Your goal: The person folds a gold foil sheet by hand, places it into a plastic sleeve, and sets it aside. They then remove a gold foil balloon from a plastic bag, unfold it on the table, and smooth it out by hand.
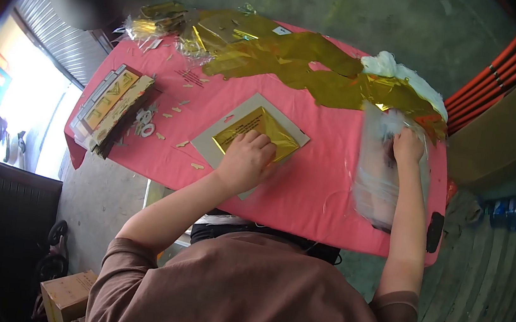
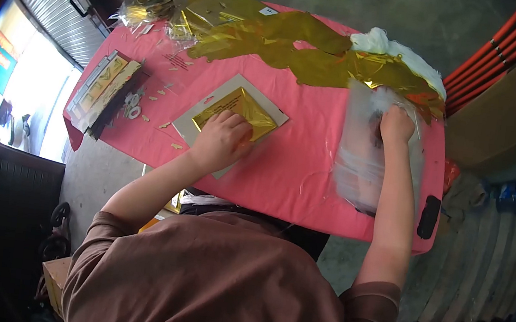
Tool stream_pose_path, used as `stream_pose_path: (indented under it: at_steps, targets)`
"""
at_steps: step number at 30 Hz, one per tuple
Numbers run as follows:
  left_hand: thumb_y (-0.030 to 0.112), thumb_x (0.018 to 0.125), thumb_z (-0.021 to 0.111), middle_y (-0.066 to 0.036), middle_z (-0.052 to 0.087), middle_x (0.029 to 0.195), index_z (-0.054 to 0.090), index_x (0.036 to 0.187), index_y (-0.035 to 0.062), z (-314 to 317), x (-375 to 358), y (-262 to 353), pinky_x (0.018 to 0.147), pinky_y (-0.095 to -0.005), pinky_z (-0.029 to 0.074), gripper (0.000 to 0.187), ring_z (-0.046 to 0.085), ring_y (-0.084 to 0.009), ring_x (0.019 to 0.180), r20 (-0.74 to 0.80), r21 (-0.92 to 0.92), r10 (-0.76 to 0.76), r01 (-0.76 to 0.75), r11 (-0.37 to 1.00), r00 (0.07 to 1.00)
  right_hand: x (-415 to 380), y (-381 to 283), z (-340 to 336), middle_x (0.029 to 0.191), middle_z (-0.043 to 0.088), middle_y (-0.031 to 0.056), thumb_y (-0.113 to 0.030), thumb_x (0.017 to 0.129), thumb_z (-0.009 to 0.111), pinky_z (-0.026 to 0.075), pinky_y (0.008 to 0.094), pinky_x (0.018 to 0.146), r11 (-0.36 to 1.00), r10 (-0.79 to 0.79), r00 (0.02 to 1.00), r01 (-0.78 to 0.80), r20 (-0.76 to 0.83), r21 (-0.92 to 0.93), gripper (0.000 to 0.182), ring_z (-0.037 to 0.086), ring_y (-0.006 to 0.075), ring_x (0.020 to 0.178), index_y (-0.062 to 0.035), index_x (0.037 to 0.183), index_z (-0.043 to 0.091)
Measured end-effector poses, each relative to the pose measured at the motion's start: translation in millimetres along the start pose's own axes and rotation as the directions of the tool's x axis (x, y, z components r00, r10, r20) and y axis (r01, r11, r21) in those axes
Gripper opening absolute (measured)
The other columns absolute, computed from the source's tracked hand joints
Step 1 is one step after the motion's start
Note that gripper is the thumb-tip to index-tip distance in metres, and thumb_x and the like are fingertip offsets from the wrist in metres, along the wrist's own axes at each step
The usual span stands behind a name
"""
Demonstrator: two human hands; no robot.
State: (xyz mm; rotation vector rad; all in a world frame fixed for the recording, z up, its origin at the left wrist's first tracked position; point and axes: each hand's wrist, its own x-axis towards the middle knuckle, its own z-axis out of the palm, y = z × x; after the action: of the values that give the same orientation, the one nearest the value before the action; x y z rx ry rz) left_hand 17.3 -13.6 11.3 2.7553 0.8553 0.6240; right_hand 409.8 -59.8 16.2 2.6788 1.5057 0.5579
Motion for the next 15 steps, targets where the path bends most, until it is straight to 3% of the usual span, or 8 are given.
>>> stream_pose_path:
  at_steps: [4, 7, 9, 10, 12, 13, 15]
  targets:
    - [0.018, 0.074, 0.063, -0.006, 0.054, 0.081, 0.062, 0.077, 0.0084, 5.7, 0.9, -0.6, 0.074, -0.0371, 0.044, 0.010, 0.052, -0.0245, 0.083, -0.016, 0.005, 0.015, -0.015, 1.000, 1.000, 1.3, 2.5, -6.5, 0.081, 0.065, 0.0160, -0.021, 0.080, 0.061, 0.052, 0.0428, 0.067, 1.000, -0.019, 0.999, 0.019, 0.026, -0.016, 0.018, 0.064, 0.0329, 0.079, -0.0041, 0.081, 0.065]
    - [0.017, 0.074, 0.063, -0.006, 0.054, 0.080, 0.062, 0.076, 0.0088, 5.8, -1.3, -1.3, 0.074, -0.0367, 0.044, 0.008, 0.052, -0.0242, 0.083, -0.038, -0.046, -0.001, 0.000, 0.999, 0.999, -9.7, 2.3, -21.6, 0.075, 0.065, 0.0155, -0.018, 0.079, 0.061, 0.052, 0.0424, 0.066, 0.988, -0.128, 0.992, 0.129, 0.018, -0.084, 0.014, 0.064, 0.0328, 0.078, -0.0040, 0.079, 0.064]
    - [0.016, 0.074, 0.062, -0.006, 0.053, 0.079, 0.062, 0.076, 0.0084, 3.7, -1.9, -0.1, 0.073, -0.0372, 0.044, 0.008, 0.053, -0.0247, 0.083, -0.041, -0.052, -0.013, 0.011, 0.999, 0.999, -28.7, -10.9, -59.3, 0.072, 0.065, 0.0134, -0.014, 0.080, 0.058, 0.053, 0.0398, 0.060, 0.952, -0.298, 0.954, 0.294, -0.034, -0.087, 0.011, 0.066, 0.0307, 0.070, -0.0044, 0.077, 0.062]
    - [0.016, 0.074, 0.062, -0.007, 0.053, 0.079, 0.061, 0.076, 0.0080, 3.3, -2.1, 0.4, 0.072, -0.0377, 0.044, 0.008, 0.053, -0.0253, 0.082, -0.040, -0.058, -0.019, 0.017, 0.998, 0.999, -39.3, -18.7, -80.6, 0.072, 0.065, 0.0134, -0.014, 0.080, 0.058, 0.053, 0.0398, 0.060, 0.950, -0.302, 0.953, 0.298, -0.031, -0.088, 0.011, 0.066, 0.0307, 0.070, -0.0044, 0.077, 0.062]
    - [0.015, 0.074, 0.062, -0.008, 0.053, 0.077, 0.061, 0.075, 0.0073, 4.9, -1.2, -0.3, 0.071, -0.0381, 0.044, 0.008, 0.054, -0.0263, 0.080, -0.063, -0.070, -0.023, 0.019, 0.997, 0.998, -62.3, -35.9, -117.6, 0.068, 0.063, 0.0119, -0.006, 0.078, 0.064, 0.052, 0.0351, 0.059, 0.834, -0.350, 0.901, 0.425, -0.257, 0.353, 0.010, 0.063, 0.0245, 0.063, 0.0001, 0.074, 0.057]
    - [0.015, 0.074, 0.062, -0.008, 0.053, 0.076, 0.060, 0.074, 0.0066, 5.8, -0.1, -0.5, 0.070, -0.0385, 0.045, 0.008, 0.054, -0.0273, 0.078, -0.088, -0.079, -0.022, 0.015, 0.997, 0.996, -71.2, -43.4, -123.8, 0.068, 0.063, 0.0119, -0.006, 0.078, 0.064, 0.052, 0.0351, 0.059, 0.837, -0.347, 0.904, 0.419, -0.252, 0.352, 0.010, 0.063, 0.0245, 0.063, 0.0001, 0.074, 0.057]
    - [0.014, 0.075, 0.061, -0.009, 0.052, 0.075, 0.058, 0.073, 0.0059, 6.2, 1.6, -1.5, 0.068, -0.0388, 0.045, 0.008, 0.055, -0.0283, 0.075, -0.095, -0.092, -0.023, 0.014, 0.996, 0.995, -85.1, -55.2, -132.5, 0.068, 0.061, 0.0040, 0.001, 0.079, 0.062, 0.050, 0.0256, 0.058, 0.452, -0.314, 0.949, 0.116, 0.036, 0.885, 0.008, 0.061, 0.0119, 0.063, 0.0001, 0.075, 0.056]
